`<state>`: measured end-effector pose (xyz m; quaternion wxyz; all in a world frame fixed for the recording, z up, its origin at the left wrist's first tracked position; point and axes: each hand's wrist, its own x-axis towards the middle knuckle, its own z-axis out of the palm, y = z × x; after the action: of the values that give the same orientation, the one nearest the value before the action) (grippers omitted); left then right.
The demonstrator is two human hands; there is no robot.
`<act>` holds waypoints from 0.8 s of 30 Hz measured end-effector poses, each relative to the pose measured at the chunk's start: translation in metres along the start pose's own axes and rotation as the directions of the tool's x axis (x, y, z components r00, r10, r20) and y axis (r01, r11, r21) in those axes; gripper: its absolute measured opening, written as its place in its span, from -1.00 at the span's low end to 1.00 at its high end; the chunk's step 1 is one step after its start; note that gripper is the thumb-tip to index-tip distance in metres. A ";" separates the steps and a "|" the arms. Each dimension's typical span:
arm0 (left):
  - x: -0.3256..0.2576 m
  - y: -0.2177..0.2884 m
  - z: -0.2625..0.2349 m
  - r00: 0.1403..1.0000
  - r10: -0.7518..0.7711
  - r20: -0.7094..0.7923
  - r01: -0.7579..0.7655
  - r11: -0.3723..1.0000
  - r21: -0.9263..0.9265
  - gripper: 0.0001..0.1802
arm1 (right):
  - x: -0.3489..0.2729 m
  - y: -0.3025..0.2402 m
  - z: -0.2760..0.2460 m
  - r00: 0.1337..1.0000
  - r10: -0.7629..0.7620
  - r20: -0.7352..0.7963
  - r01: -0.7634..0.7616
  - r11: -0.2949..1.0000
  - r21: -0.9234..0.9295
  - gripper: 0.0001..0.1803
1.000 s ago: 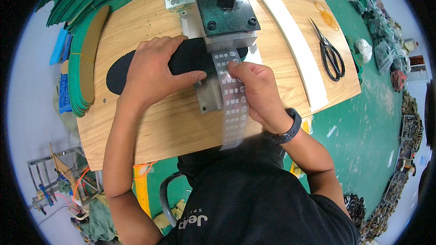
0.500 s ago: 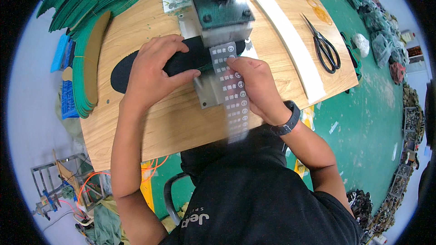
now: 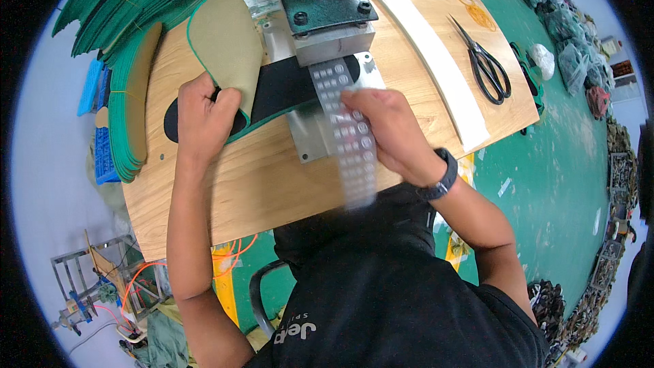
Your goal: The person prepares footwear insoles by cutting small transparent sticker sheets with shears and applying the individual stickers to the heel area of green and black insoles, handling a stack of insoles one at a time.
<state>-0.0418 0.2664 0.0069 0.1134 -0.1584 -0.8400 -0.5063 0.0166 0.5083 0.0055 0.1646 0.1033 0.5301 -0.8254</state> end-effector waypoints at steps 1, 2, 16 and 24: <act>0.000 -0.001 0.002 1.000 0.019 0.009 -0.019 1.000 0.003 -0.86 | 0.006 -0.001 0.000 1.000 -0.014 -0.008 0.014 1.000 -0.008 -0.77; 0.000 0.001 0.003 1.000 0.022 0.019 -0.023 0.999 0.029 -0.86 | 0.009 -0.001 -0.001 1.000 -0.006 0.001 0.006 1.000 -0.029 -0.76; 0.000 0.022 0.006 0.992 0.076 0.101 -0.098 0.966 0.237 -0.82 | 0.013 0.004 0.000 0.999 -0.013 -0.031 0.011 0.998 -0.063 -0.75; 0.001 0.033 0.018 0.963 0.167 0.213 -0.247 0.863 0.440 -0.47 | 0.012 0.001 -0.001 1.000 -0.022 -0.014 0.021 0.997 -0.071 -0.74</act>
<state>-0.0308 0.2969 0.0257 0.1307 -0.2585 -0.9208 -0.2613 0.0059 0.5067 -0.0004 0.1554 0.0980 0.5611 -0.8071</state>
